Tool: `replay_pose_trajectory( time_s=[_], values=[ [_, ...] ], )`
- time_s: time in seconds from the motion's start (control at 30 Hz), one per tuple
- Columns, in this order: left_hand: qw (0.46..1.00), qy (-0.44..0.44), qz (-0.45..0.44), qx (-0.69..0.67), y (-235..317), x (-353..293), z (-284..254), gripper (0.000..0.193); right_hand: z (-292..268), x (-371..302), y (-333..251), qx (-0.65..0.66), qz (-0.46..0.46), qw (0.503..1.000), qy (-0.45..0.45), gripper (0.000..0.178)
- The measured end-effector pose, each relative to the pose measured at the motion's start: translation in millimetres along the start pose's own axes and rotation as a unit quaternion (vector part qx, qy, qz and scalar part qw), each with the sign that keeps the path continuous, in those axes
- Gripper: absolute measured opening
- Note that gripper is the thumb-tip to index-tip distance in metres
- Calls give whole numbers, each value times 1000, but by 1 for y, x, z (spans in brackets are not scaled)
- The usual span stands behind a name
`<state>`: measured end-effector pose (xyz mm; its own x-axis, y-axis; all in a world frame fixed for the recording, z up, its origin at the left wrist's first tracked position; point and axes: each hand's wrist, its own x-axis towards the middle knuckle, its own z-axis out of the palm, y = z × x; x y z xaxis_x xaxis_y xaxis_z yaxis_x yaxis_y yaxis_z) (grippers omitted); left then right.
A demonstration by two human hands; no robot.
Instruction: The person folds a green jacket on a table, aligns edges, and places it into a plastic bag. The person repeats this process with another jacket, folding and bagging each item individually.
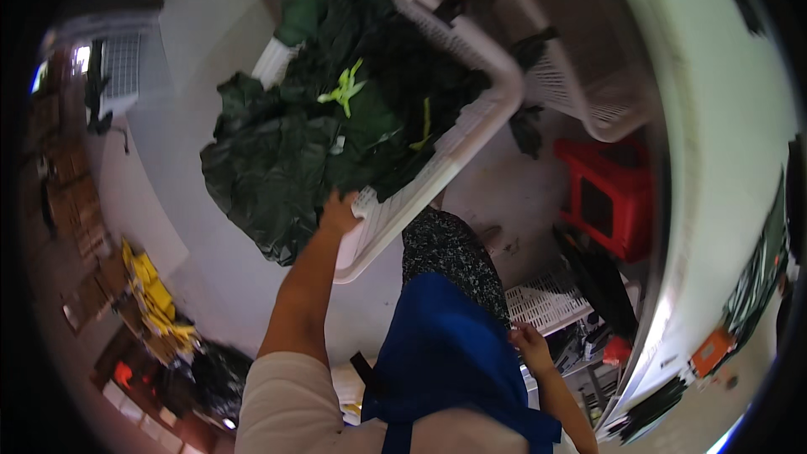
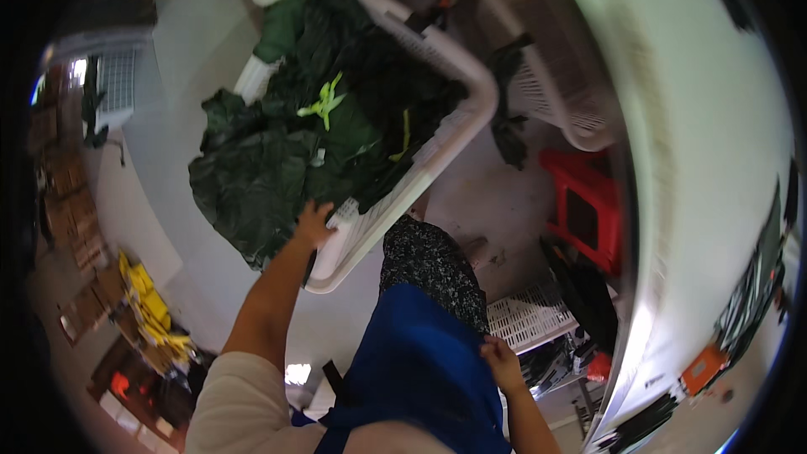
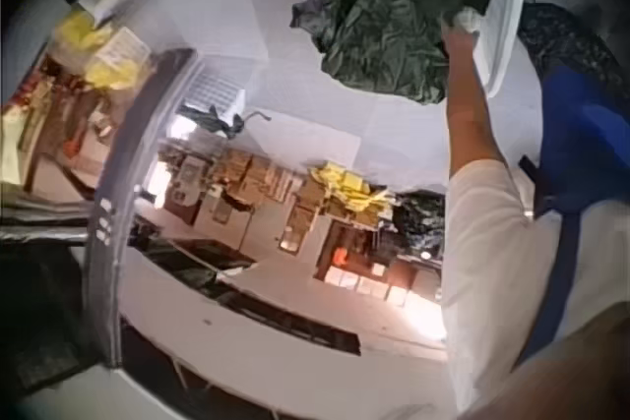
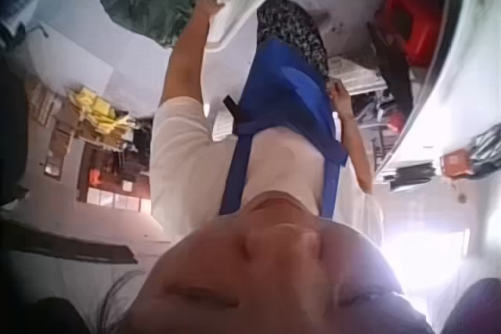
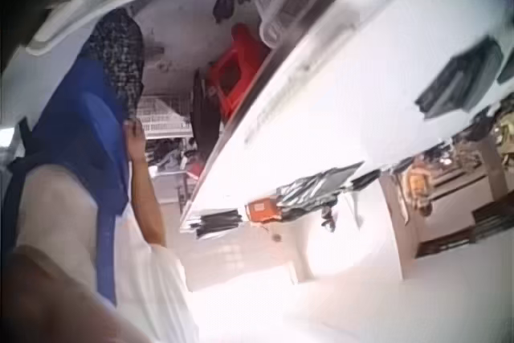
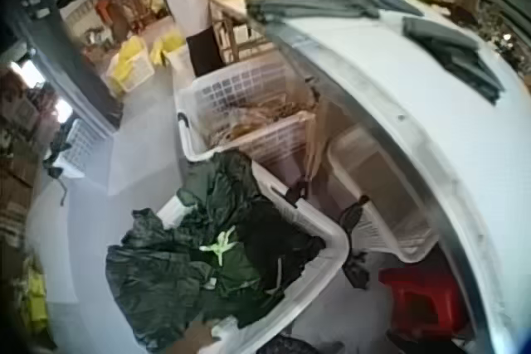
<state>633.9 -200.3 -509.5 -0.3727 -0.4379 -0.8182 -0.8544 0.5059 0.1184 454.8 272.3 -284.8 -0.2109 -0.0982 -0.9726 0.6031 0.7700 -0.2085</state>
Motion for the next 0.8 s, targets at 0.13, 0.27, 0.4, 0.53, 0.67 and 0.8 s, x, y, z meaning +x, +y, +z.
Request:
replay_pose_trajectory(
  time_s=[0.13,0.27,0.4,0.53,0.67,0.8],
  values=[
    [961,-59,-245,117,-23,66,-71,54,1,34,20,-27,54,997,-39,40],
    [958,-49,-242,143,-146,108,11,55,2,54,-19,-42,110,993,-16,37],
    [979,-17,-202,4,-146,50,11,54,7,77,-50,-92,59,994,-1,36],
    [934,191,-100,286,-130,-16,-26,37,39,78,-121,-46,-14,999,-16,32],
    [958,90,-163,217,-181,18,-10,18,40,91,-136,-43,-56,997,-37,33],
    [981,115,-128,86,-200,3,-15,12,53,101,-129,-85,-34,995,-45,37]
  ],
)
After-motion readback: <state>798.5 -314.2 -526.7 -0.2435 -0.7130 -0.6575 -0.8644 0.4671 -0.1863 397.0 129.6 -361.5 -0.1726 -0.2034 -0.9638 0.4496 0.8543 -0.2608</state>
